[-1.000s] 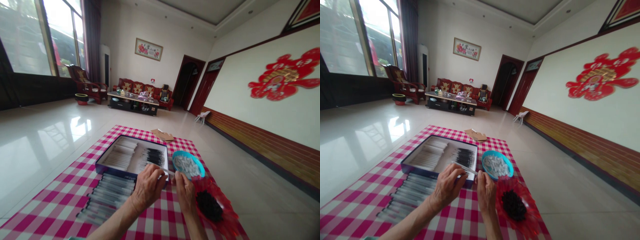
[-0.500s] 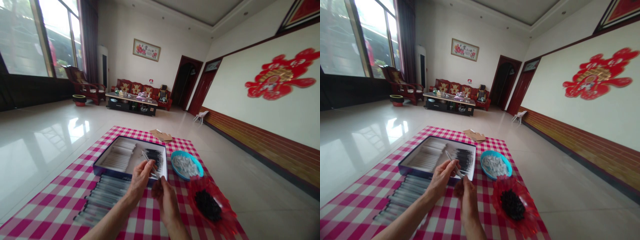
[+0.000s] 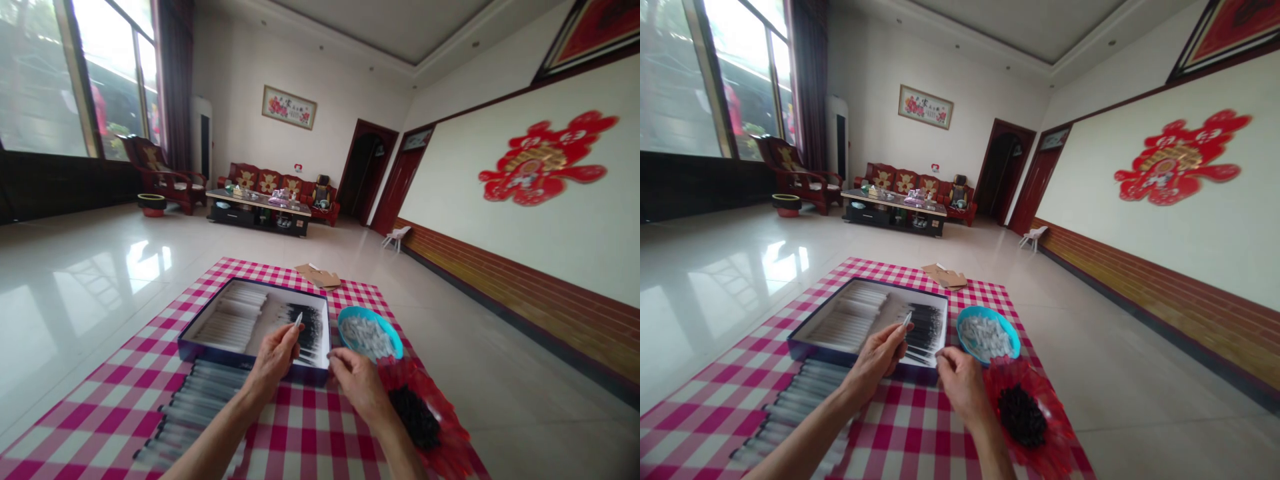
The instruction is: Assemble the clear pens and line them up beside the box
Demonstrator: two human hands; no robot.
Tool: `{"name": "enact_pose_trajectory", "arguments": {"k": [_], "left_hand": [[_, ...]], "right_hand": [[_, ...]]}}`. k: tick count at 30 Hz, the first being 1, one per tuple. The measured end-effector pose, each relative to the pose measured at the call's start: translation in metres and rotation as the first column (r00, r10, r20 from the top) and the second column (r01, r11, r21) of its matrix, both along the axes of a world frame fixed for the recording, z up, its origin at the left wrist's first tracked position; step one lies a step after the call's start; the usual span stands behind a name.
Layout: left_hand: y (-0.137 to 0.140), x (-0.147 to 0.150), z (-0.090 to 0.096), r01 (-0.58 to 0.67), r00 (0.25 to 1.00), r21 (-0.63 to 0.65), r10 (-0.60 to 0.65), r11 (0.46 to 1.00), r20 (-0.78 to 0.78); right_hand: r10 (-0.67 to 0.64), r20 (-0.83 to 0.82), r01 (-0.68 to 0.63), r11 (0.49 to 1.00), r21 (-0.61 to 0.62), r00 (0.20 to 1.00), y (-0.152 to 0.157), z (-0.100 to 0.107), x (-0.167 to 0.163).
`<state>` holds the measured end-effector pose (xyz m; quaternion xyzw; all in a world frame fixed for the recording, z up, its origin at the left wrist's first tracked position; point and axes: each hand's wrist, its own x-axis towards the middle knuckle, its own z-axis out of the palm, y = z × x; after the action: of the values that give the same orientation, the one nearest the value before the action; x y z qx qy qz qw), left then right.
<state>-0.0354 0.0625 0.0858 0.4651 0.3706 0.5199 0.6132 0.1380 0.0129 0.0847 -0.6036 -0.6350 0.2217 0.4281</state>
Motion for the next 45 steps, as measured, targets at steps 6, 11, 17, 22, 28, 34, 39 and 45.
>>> {"name": "enact_pose_trajectory", "arguments": {"k": [6,11,17,22,28,34,39,45], "left_hand": [[0.004,0.009,-0.018,0.094,0.991,0.121,-0.081,0.988,-0.110],[0.006,0.010,-0.024,0.110,0.985,0.152,-0.087,0.982,-0.151],[0.004,0.010,-0.021,0.140,0.981,0.177,-0.112,0.974,-0.161],[0.003,0.011,-0.022,0.159,0.978,0.219,-0.122,0.963,-0.170],[0.000,0.013,-0.024,0.194,0.964,0.264,-0.133,0.945,-0.231],[-0.011,0.011,-0.015,0.256,0.932,0.311,-0.148,0.915,-0.332],[-0.020,0.012,-0.010,0.302,0.909,0.310,-0.174,0.902,-0.378],[-0.021,0.013,-0.013,0.362,0.877,0.322,-0.202,0.875,-0.437]], "right_hand": [[-0.158,0.511,0.114,0.987,0.117,0.845,0.067,-0.003,0.074],[-0.096,0.639,0.101,0.994,0.029,0.763,0.097,-0.018,0.086],[-0.097,0.681,0.148,0.989,-0.017,0.726,0.102,-0.023,0.080],[-0.168,0.610,0.187,0.982,0.034,0.774,0.095,-0.011,0.073],[-0.146,0.334,0.131,0.989,0.067,0.931,0.052,0.008,0.043],[-0.051,-0.412,0.061,0.998,0.012,0.910,-0.003,0.001,0.012],[-0.044,-0.539,0.051,0.999,-0.003,0.841,-0.010,-0.001,0.009],[-0.041,-0.446,0.051,0.999,0.009,0.894,-0.010,0.002,0.008]]}}
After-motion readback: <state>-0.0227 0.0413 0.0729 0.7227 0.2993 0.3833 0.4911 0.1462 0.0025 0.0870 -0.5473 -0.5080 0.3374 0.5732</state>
